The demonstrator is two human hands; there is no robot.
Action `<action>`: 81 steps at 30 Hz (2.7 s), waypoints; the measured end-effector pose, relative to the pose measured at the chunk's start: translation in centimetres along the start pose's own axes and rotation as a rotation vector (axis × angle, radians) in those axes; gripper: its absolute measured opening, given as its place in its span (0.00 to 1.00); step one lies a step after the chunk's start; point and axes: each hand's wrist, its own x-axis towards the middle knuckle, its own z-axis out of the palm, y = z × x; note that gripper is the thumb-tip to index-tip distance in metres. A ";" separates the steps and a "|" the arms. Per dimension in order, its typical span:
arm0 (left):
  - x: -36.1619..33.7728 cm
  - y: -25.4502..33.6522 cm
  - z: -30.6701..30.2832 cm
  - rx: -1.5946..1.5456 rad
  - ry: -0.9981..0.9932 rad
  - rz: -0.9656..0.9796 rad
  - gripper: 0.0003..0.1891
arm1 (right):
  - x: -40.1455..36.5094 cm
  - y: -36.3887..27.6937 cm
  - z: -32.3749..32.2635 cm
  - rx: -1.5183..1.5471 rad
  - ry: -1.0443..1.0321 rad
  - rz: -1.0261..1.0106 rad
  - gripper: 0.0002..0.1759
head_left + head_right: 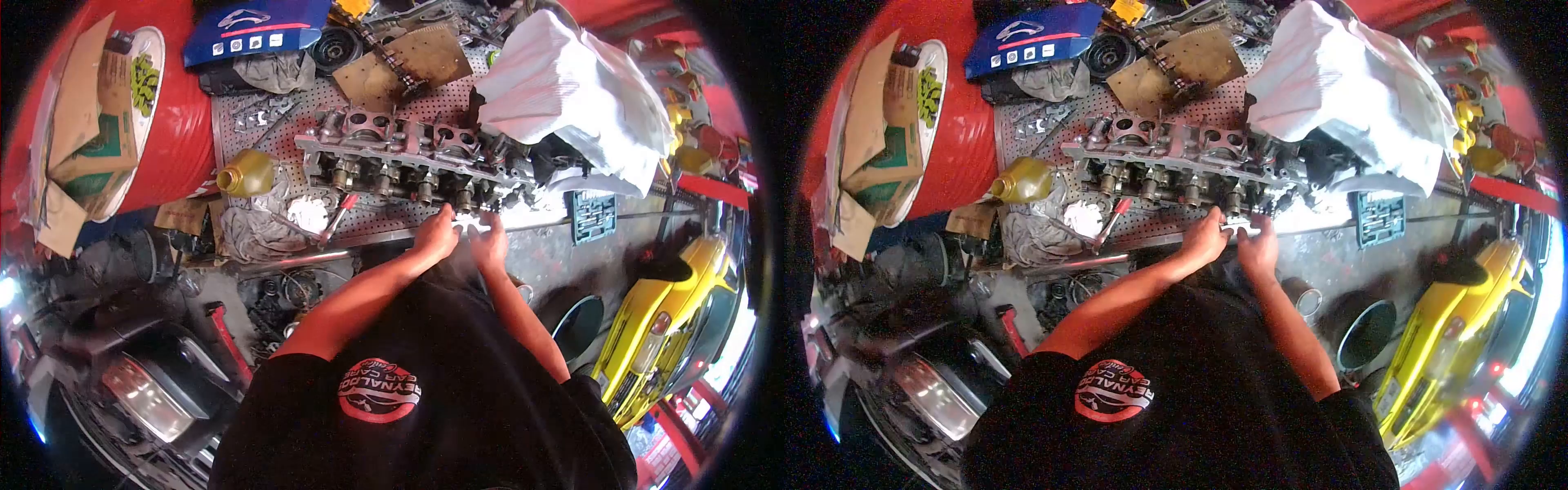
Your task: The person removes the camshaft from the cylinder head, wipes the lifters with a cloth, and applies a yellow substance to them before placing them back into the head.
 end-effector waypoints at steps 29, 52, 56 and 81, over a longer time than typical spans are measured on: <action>-0.3 4.9 4.5 0.397 0.457 -0.250 0.14 | 7.8 -7.6 -25.0 0.109 -0.292 -1.242 0.23; -0.3 5.1 5.8 0.355 0.496 -0.356 0.18 | 12.4 -9.8 -29.8 -0.159 0.286 -1.238 0.19; 0.0 5.7 5.8 0.339 0.637 -0.345 0.20 | 7.5 -6.9 -26.2 0.154 -0.365 -1.084 0.15; 0.1 5.0 5.5 0.353 0.516 -0.365 0.17 | 10.9 6.9 -5.0 -0.309 -0.789 -0.651 0.28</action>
